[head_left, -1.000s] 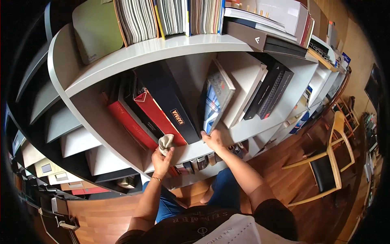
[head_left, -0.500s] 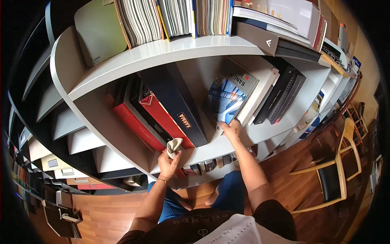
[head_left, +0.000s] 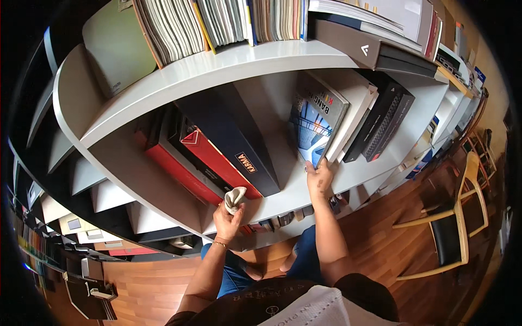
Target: Wiping dust off binders and books from a shelf using a cloth and reorganizing them.
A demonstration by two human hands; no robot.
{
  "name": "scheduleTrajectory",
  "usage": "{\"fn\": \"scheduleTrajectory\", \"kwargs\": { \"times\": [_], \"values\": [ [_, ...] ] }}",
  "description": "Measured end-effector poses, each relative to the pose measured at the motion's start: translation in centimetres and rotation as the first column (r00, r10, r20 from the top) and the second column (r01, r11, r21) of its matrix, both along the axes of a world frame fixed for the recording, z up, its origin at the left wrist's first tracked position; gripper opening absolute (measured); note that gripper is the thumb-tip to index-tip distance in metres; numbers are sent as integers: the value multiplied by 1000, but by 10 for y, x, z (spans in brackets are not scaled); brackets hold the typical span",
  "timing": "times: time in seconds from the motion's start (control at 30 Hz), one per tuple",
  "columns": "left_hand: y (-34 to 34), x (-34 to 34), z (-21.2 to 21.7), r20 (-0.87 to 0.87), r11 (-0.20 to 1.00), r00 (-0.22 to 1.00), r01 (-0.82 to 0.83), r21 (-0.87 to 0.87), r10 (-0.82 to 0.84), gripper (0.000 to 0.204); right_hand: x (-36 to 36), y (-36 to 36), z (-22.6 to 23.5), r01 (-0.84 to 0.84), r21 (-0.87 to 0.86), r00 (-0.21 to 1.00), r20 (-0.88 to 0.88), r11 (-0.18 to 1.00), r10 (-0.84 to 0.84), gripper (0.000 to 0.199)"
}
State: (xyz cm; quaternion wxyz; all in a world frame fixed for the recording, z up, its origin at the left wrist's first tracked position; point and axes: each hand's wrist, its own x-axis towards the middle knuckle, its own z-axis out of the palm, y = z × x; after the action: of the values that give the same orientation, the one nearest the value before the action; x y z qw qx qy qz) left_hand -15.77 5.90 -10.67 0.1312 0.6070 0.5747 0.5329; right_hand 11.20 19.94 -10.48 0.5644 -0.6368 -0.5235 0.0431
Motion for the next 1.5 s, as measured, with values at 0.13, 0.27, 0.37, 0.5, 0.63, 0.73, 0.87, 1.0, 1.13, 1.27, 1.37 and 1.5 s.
{"fn": "scheduleTrajectory", "kwargs": {
  "times": [0.13, 0.27, 0.37, 0.5, 0.63, 0.73, 0.87, 1.0, 1.13, 1.27, 1.37, 1.5],
  "values": [
    [1, -1, 2, -53, 1000, 999, 0, -28, -1, 24, 4, 2, 4, -37, -169, 997, -69, 985, 25, 41],
    [-4, 2, 1, 16, 999, 999, -38, 26, 37, 25, -5, -4, 14, 14, -93, 1000, -2, 996, -14, 45],
    [0, 4, 8, -13, 1000, 1000, -25, 17, 25, 24, -4, 1, 35, 69, -217, 998, 27, 974, -65, 44],
    [-1, 10, 11, -3, 999, 999, -36, 28, 36, 25, 1, -10, 14, -191, -54, 937, -307, 980, 166, 54],
    [-5, 9, 5, -31, 999, 998, -53, 11, 53, 25, -38, -63, 10, -183, 255, 983, 59, 949, 174, 60],
    [2, 9, 10, -72, 999, 997, -39, 28, 40, 25, -46, -42, 8, -540, 232, 841, 107, 809, 530, 47],
    [6, 3, 5, -64, 1000, 998, -26, 8, 27, 25, -49, 36, -7, -691, -34, 722, -87, 722, 686, 51],
    [-2, 6, 10, -61, 997, 996, -62, 54, 65, 23, -49, 71, -5, -736, -55, 652, -326, 674, 685, 55],
    [-4, 7, 13, -3, 1000, 1000, -19, 19, 19, 25, -36, 131, -36, -747, -14, 621, -371, 664, 691, 57],
    [-3, 9, 15, -15, 999, 1000, 9, 42, -8, 27, -21, 145, -29, -743, 11, 616, -381, 670, 690, 57],
    [-7, 4, 2, -93, 1000, 996, -7, 29, 10, 26, -32, 109, 4, -735, -101, 628, -472, 670, 618, 47],
    [-16, 10, 1, -52, 1000, 999, -16, -23, 15, 29, -35, 2, 96, -853, 245, 290, -513, 461, 808, 36]
  ]
}}
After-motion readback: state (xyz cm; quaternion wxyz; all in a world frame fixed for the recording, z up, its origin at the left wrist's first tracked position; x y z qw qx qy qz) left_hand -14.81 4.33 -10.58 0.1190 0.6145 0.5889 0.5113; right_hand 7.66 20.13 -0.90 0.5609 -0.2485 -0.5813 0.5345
